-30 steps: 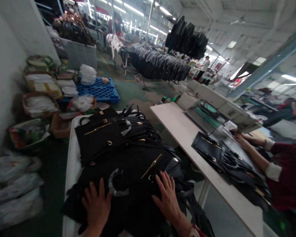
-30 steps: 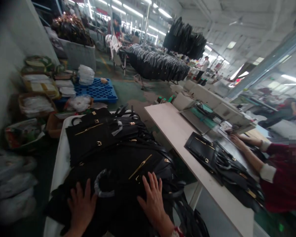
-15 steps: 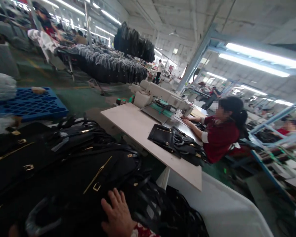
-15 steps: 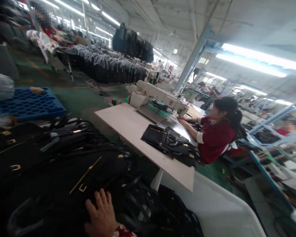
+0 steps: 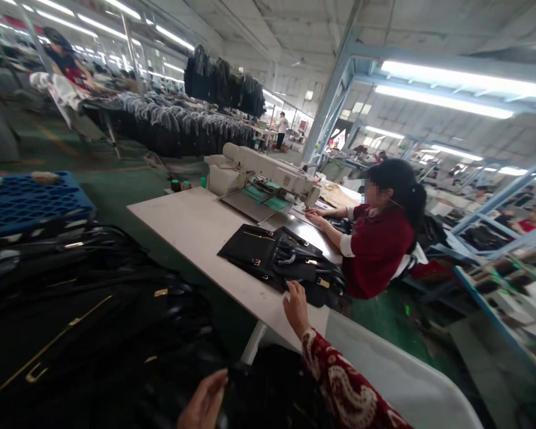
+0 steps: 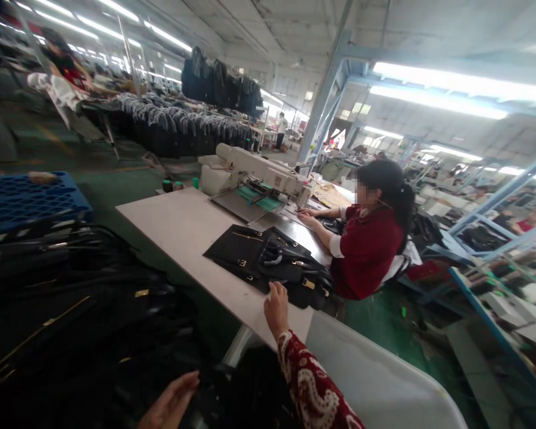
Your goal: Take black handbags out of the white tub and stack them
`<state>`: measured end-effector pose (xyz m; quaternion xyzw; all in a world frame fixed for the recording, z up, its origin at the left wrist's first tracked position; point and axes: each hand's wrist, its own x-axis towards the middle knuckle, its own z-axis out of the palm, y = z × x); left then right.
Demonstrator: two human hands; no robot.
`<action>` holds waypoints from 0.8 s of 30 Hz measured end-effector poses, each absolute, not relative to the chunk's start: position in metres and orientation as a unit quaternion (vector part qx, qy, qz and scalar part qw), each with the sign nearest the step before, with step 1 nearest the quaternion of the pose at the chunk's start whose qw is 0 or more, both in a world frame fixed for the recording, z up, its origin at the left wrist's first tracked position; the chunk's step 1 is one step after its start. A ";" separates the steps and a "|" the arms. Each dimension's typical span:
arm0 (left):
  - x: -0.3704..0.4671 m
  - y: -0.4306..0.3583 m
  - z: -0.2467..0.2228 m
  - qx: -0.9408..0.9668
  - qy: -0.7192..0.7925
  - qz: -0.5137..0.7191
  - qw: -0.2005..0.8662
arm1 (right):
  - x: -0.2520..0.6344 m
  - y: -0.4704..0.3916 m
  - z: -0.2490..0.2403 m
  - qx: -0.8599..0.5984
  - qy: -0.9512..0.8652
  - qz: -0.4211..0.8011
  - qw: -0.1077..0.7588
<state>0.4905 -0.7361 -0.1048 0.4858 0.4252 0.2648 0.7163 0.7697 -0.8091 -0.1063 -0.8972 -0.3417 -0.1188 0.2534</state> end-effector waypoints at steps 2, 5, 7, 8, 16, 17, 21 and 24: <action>0.543 -0.737 -0.106 0.413 0.407 0.271 0.768 | 0.805 -0.827 -0.103 -0.906 -0.337 -0.125 0.224; 0.611 -0.717 -0.105 0.312 0.407 0.294 0.807 | 0.829 -0.828 -0.099 -0.894 -0.386 -0.124 0.189; 0.648 -0.702 -0.104 0.276 0.408 0.298 0.817 | 0.834 -0.809 -0.093 -0.877 -0.434 -0.122 0.164; 0.663 -0.696 -0.104 0.269 0.406 0.301 0.820 | 0.835 -0.796 -0.091 -0.869 -0.455 -0.123 0.150; 0.715 -0.679 -0.119 0.232 0.375 0.294 0.848 | 0.859 -0.703 -0.080 -0.832 -0.548 -0.083 -0.018; 0.717 -0.677 -0.120 0.227 0.374 0.292 0.850 | 0.864 -0.701 -0.074 -0.826 -0.558 -0.078 -0.025; 0.729 -0.672 -0.124 0.214 0.398 0.283 0.846 | 0.869 -0.709 -0.031 -0.816 -0.570 -0.094 -0.031; 0.744 -0.671 -0.125 0.216 0.419 0.272 0.839 | 0.859 -0.728 -0.002 -0.819 -0.560 -0.123 -0.009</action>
